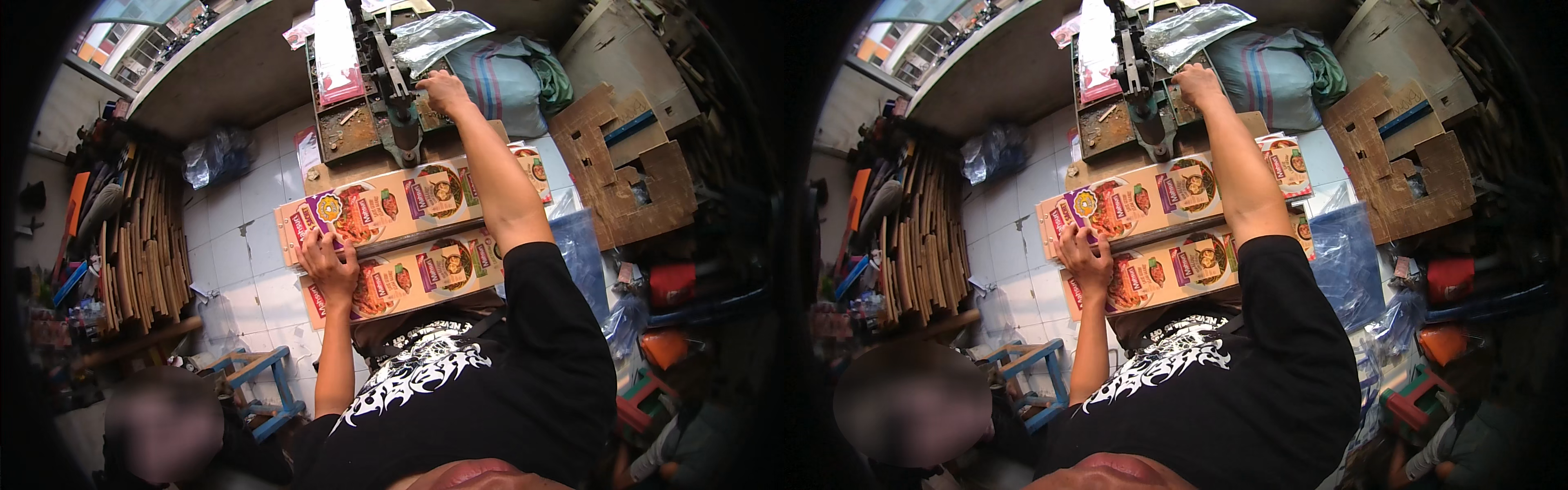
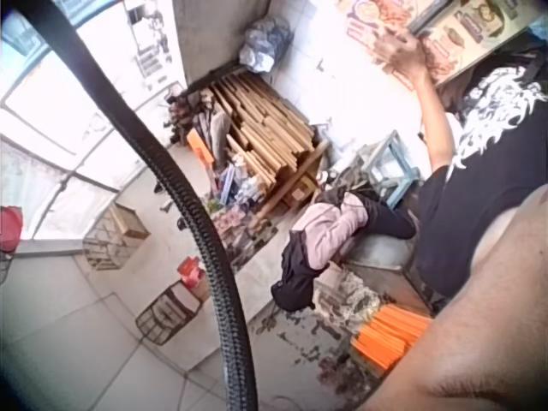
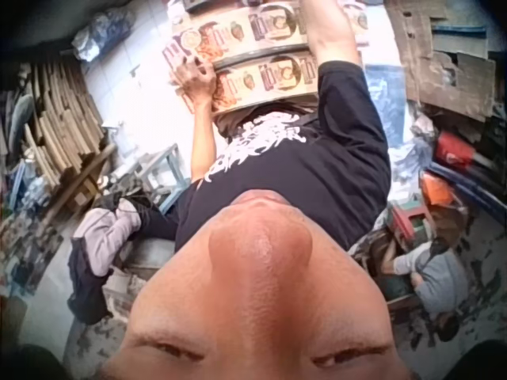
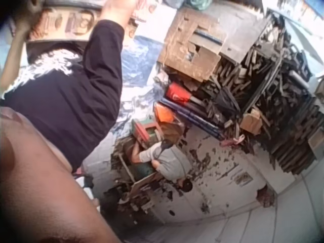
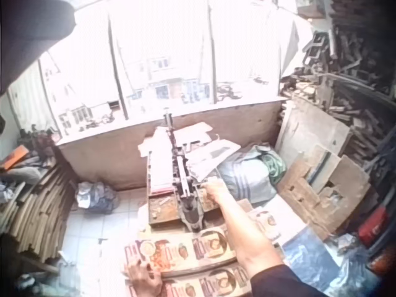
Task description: The person attaches metallic eyelets to cardboard sheets using a manual punch machine. They retrieve eyelets from a plastic bag, place them into the machine, and punch them into the corners of the food product cardboard sheets.
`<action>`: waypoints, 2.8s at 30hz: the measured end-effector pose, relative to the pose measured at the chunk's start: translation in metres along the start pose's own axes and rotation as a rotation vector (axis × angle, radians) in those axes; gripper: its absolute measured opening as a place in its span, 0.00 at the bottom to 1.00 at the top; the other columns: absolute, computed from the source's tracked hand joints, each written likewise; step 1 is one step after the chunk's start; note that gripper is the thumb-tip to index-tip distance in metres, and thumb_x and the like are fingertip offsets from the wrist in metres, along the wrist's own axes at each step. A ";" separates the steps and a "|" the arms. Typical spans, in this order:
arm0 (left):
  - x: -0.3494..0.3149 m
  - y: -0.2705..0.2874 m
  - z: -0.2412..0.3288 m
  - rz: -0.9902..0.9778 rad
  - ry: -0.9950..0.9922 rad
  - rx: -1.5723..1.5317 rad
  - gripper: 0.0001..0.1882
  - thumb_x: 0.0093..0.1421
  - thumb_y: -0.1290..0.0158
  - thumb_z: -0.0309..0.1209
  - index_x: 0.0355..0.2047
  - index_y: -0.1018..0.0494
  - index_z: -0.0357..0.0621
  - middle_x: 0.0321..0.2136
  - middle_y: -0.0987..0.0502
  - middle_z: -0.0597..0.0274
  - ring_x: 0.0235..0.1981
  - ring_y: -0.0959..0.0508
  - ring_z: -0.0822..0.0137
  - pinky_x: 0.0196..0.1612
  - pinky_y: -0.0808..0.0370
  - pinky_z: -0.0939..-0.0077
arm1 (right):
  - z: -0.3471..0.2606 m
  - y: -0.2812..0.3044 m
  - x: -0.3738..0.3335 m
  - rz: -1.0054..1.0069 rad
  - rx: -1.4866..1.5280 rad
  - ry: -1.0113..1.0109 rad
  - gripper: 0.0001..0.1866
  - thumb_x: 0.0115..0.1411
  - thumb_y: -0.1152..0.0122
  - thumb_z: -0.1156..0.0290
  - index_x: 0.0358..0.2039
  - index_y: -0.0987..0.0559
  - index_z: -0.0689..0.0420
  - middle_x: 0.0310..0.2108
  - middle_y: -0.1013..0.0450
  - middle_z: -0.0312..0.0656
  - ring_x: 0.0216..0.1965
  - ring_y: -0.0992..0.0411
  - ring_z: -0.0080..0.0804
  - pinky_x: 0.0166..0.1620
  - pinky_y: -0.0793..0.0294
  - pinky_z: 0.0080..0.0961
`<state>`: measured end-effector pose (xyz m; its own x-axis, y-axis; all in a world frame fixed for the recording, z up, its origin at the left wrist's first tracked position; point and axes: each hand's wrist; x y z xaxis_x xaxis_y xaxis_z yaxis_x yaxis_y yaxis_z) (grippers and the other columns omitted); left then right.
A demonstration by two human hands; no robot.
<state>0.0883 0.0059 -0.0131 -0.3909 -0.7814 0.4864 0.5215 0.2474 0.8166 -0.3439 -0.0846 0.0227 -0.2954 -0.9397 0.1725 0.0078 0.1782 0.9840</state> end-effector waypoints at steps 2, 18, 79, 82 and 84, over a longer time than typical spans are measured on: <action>0.000 0.001 0.001 -0.010 -0.001 -0.002 0.17 0.56 0.43 0.38 0.42 0.29 0.45 0.52 0.31 0.49 0.59 0.34 0.49 0.67 0.49 0.42 | -0.007 -0.001 0.007 -0.016 -0.019 -0.008 0.18 0.55 0.40 0.71 0.45 0.17 0.36 0.48 0.25 0.39 0.54 0.29 0.38 0.53 0.27 0.38; 0.003 0.000 0.000 0.021 -0.001 -0.022 0.16 0.55 0.42 0.38 0.42 0.28 0.45 0.52 0.31 0.51 0.59 0.34 0.49 0.67 0.49 0.44 | 0.038 0.021 0.029 -0.162 0.204 -0.191 0.15 0.54 0.43 0.73 0.37 0.14 0.38 0.45 0.21 0.41 0.48 0.24 0.41 0.52 0.25 0.35; 0.023 0.293 0.343 -0.569 -1.841 -1.687 0.12 0.53 0.45 0.37 0.34 0.27 0.44 0.34 0.26 0.58 0.37 0.25 0.53 0.39 0.30 0.58 | -0.091 0.073 -0.189 0.014 0.463 0.126 0.10 0.57 0.37 0.64 0.33 0.18 0.56 0.28 0.22 0.44 0.32 0.23 0.41 0.37 0.26 0.36; 0.019 0.292 0.344 -0.578 -1.843 -1.702 0.12 0.53 0.45 0.37 0.35 0.27 0.44 0.34 0.26 0.57 0.37 0.25 0.54 0.39 0.30 0.58 | -0.090 0.078 -0.184 -0.010 0.489 0.209 0.10 0.57 0.38 0.64 0.33 0.19 0.57 0.28 0.23 0.44 0.33 0.24 0.42 0.39 0.26 0.38; 0.020 0.289 0.339 -0.573 -1.807 -1.732 0.12 0.53 0.45 0.36 0.35 0.27 0.44 0.34 0.27 0.57 0.37 0.26 0.54 0.40 0.30 0.59 | -0.094 0.084 -0.186 -0.022 0.529 0.253 0.10 0.58 0.37 0.67 0.36 0.18 0.60 0.28 0.23 0.47 0.30 0.24 0.39 0.35 0.26 0.33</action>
<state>-0.0257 0.2555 0.3378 -0.1063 0.5659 0.8176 -0.2927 -0.8036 0.5182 -0.1988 0.0779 0.0772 -0.0526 -0.9737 0.2217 -0.4929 0.2184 0.8422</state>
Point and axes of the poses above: each hand's wrist, its own x-axis towards the middle knuckle, its own y-axis out of the back of the hand, z = x × y
